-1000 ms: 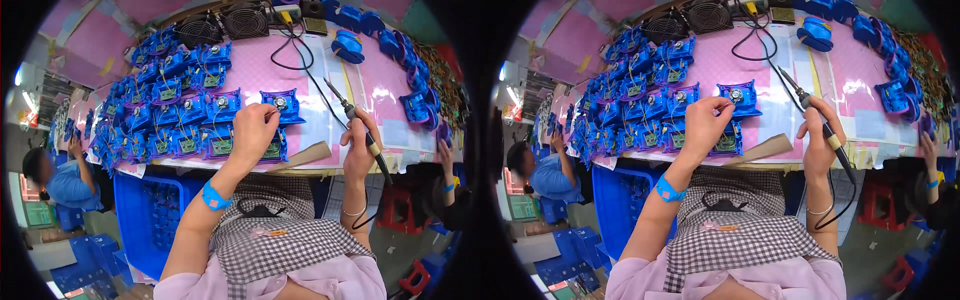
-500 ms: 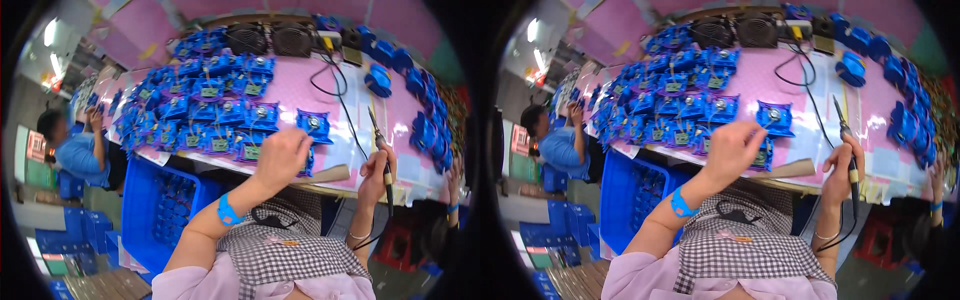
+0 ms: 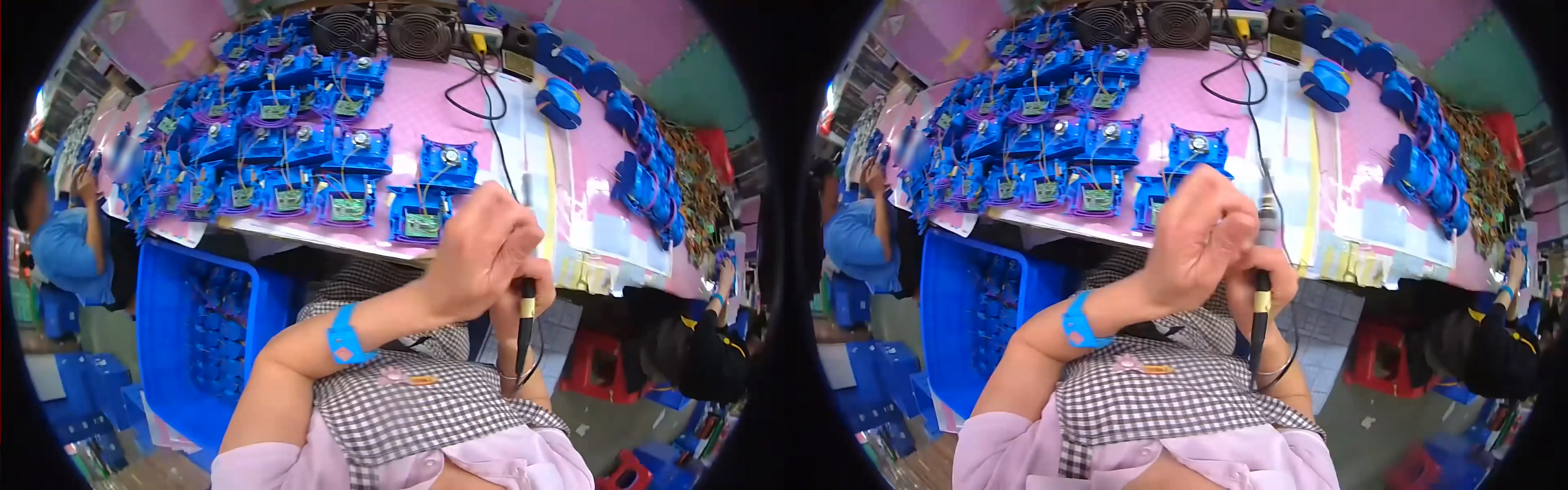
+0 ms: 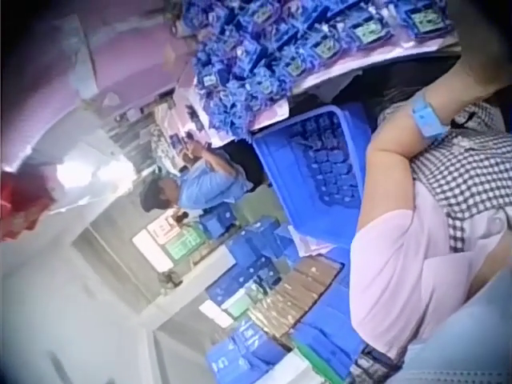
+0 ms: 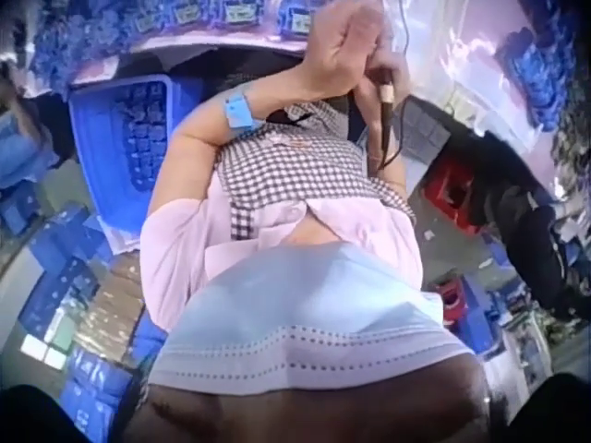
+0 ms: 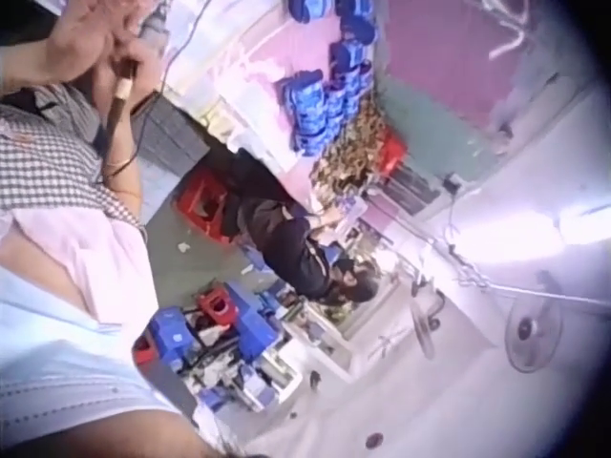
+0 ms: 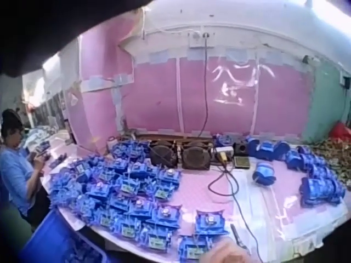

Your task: Soldering electronic components onto circuit boards at a factory workstation.

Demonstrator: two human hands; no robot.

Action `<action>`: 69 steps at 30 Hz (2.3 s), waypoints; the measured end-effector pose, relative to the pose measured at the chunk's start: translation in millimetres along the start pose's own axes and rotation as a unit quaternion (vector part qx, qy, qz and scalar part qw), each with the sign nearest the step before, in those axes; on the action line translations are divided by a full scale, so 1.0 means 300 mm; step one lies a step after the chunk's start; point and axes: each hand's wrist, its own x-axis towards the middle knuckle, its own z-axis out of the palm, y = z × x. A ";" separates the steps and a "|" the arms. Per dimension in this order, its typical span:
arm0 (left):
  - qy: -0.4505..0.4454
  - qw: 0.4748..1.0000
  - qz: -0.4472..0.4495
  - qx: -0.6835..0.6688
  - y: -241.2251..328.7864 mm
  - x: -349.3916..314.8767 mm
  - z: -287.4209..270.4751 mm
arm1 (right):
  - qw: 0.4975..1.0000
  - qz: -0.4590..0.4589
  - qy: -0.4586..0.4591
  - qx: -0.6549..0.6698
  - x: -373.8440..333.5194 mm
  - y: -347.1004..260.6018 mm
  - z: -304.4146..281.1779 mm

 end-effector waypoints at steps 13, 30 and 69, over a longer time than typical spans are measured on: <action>-0.332 0.722 -0.077 0.602 -0.284 0.039 0.024 | 0.987 0.063 0.120 -0.084 0.062 0.167 -0.226; 0.049 0.639 -0.403 0.654 0.233 -1.196 -1.300 | 0.996 0.038 0.046 -0.065 0.218 0.163 0.006; -0.330 0.912 -0.046 0.237 -0.114 0.489 -0.106 | 0.955 -0.112 0.264 -0.069 0.039 0.077 -0.111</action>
